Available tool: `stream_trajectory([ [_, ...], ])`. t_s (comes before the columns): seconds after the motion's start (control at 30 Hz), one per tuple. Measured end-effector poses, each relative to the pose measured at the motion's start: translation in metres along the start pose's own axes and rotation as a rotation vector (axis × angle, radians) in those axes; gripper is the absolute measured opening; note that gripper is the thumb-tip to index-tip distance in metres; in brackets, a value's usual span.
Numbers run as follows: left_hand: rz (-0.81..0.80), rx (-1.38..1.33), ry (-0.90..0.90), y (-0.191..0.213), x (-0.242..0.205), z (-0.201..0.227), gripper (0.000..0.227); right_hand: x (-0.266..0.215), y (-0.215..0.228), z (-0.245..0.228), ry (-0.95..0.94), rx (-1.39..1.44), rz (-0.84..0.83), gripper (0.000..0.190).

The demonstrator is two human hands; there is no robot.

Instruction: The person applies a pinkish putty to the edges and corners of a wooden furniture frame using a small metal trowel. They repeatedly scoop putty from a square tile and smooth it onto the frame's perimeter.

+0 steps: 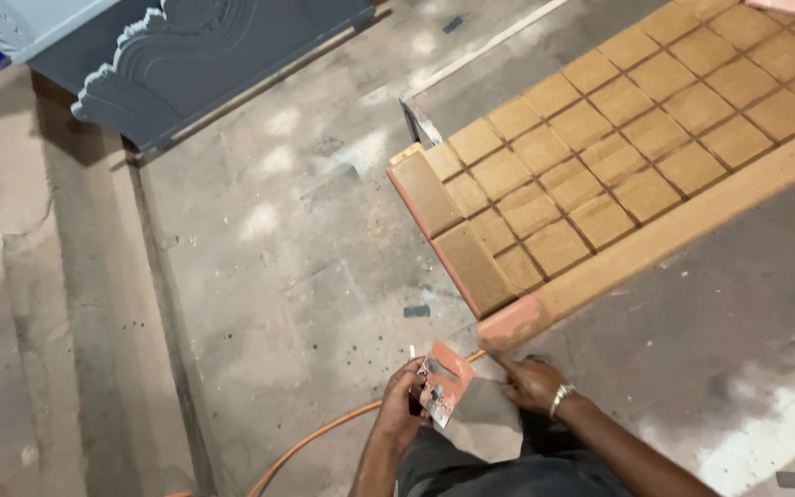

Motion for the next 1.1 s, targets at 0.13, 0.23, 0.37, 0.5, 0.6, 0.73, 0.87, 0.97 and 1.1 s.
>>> stream_trajectory([
  [0.13,-0.150,0.023,0.036,-0.018,-0.009,-0.013,0.047,-0.029,0.078,-0.059,0.390,0.378,0.082,0.094],
  [0.23,-0.344,-0.090,0.118,-0.033,-0.022,-0.019,0.045,-0.070,0.108,-0.095,0.432,0.273,0.079,0.097],
  [0.37,-0.414,-0.076,0.126,-0.029,-0.040,-0.007,0.046,-0.111,0.130,-0.108,0.309,-0.311,-0.018,0.097],
  [0.5,-0.487,0.091,0.057,-0.005,-0.051,-0.008,0.042,-0.148,0.133,-0.135,0.332,-0.231,0.154,0.082],
  [0.6,-0.488,0.196,0.014,0.010,-0.047,-0.019,0.033,-0.166,0.109,-0.154,0.311,-0.084,0.166,0.078],
  [0.73,-0.284,0.183,0.047,0.015,-0.041,-0.035,0.035,-0.172,0.071,-0.135,0.315,0.007,0.137,0.077],
  [0.87,-0.165,0.036,0.000,0.009,-0.036,-0.048,0.039,-0.159,0.043,-0.074,0.158,0.731,-0.090,0.058],
  [0.97,-0.110,0.035,-0.009,0.000,-0.028,-0.047,0.042,-0.121,0.036,-0.018,-0.061,1.041,0.073,0.073],
  [1.1,-0.144,0.035,0.021,-0.006,-0.026,-0.043,0.038,-0.044,0.019,0.032,0.070,0.576,0.486,0.106],
])
Point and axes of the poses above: each hand's wrist, its own x-axis towards the middle knuckle, its own y-axis out of the back of the hand, z = x × y, the point moved 3 cm from there along x, towards the middle knuckle, and after that the axes turned 10 degrees about z, right-handed, at the moved point
